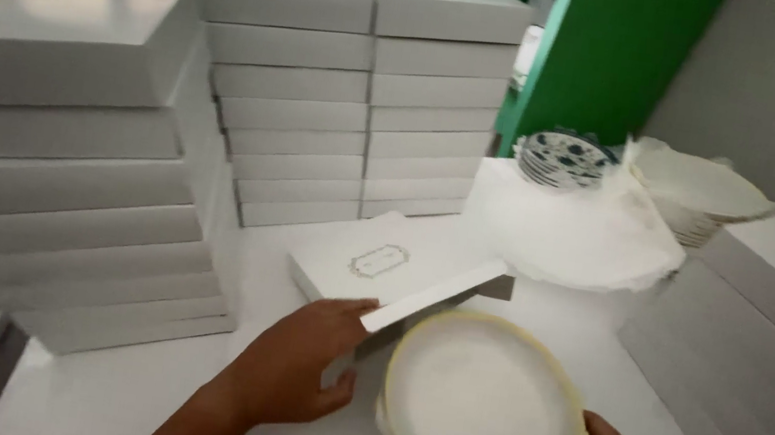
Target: The person places a white plate with a yellow rim onto a sheet of tissue paper, then inserts the wrapped plate into a white rectangular box. The person closes the box and stacks it with other boxes. This process is repeated for multiple plates throughout the clip.
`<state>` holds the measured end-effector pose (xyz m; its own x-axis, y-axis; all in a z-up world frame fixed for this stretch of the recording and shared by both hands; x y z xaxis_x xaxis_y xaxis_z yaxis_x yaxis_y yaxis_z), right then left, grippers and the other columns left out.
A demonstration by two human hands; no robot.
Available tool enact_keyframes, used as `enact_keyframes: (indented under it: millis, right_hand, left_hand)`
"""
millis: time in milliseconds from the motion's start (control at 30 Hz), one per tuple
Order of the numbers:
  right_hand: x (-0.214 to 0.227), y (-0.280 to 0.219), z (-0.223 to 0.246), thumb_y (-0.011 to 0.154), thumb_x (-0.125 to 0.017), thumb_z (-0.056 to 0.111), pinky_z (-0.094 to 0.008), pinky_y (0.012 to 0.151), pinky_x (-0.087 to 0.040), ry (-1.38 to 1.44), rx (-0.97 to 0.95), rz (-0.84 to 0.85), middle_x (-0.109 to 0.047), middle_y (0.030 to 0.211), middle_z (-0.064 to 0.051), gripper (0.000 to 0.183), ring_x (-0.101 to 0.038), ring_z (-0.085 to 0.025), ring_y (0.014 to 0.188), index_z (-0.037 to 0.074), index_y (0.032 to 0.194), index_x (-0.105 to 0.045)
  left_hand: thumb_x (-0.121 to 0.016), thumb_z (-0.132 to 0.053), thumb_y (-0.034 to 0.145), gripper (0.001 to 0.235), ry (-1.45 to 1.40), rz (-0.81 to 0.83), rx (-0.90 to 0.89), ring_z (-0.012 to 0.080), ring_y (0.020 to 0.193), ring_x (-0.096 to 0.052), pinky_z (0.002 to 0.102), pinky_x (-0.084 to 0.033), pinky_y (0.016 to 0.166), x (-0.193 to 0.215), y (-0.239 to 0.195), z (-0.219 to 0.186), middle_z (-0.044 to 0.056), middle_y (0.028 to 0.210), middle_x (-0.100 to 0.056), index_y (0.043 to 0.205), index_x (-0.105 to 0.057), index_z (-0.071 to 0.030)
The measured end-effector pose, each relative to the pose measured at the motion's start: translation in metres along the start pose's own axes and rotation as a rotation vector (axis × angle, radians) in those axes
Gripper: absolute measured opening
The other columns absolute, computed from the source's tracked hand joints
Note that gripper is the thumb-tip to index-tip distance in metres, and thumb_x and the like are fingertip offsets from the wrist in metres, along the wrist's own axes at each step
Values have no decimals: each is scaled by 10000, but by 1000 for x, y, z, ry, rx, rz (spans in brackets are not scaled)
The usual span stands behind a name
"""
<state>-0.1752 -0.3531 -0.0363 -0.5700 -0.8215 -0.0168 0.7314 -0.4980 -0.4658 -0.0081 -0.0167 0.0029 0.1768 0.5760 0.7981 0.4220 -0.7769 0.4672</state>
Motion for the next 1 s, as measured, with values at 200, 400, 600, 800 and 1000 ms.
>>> enact_keyframes:
  millis: [200, 400, 600, 800, 1000]
  right_hand:
    - [-10, -26, 12, 925, -552, -42, -519, 765, -453, 148, 13, -135, -659, 1107, -329, 388, -611, -476, 957, -43, 1312, -588]
    - [-24, -26, 7, 906, -575, 15, -516, 668, -427, 203, 91, -105, -626, 1010, -292, 338, -585, -430, 872, -67, 1234, -590]
    - [-66, -46, 32, 927, -563, 26, -534, 566, -478, 118, 49, -119, -697, 930, -321, 312, -643, -459, 718, -23, 1235, -583]
    - [-79, -45, 31, 982, -503, 26, -476, 622, -498, 42, 136, -96, -674, 825, -283, 224, -595, -381, 684, -25, 1176, -603]
    - [-85, -61, 40, 948, -557, 54, -486, 736, -556, -59, 78, -120, -695, 913, -272, 491, -622, -375, 758, 106, 1435, -588]
  left_hand:
    - [-725, -176, 828, 508, 74, -19, -156, 326, 1369, -544, 443, -462, 1069, -16, 8, -23, 166, 1453, -602, 1283, -555, -26]
    - [-823, -245, 837, 329, 72, 16, -297, 356, 1332, -590, 465, -510, 983, -26, 13, -44, 186, 1558, -508, 1018, -644, -36]
    - [-735, -452, 912, 537, 62, 195, -304, 387, 1405, -473, 526, -410, 1033, -45, 19, -57, 210, 1611, -420, 1127, -684, 37]
    - [-597, -370, 992, 385, -175, 258, -146, 330, 1309, -564, 455, -407, 1005, -38, 13, -66, 74, 1502, -546, 1326, -643, -184]
    - [-605, -177, 804, 461, -387, -553, 267, 224, 1338, -530, 404, -424, 1096, -17, 12, -12, 33, 1422, -561, 1260, -540, -160]
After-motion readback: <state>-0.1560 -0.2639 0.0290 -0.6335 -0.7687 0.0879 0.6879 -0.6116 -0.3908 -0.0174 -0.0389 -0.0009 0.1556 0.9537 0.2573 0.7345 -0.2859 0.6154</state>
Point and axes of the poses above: each hand's wrist, its own y-axis towards the middle knuckle, its own x-axis out of the back of the hand, z = x × y, the point moved 1 cm from there along y, towards the middle knuckle
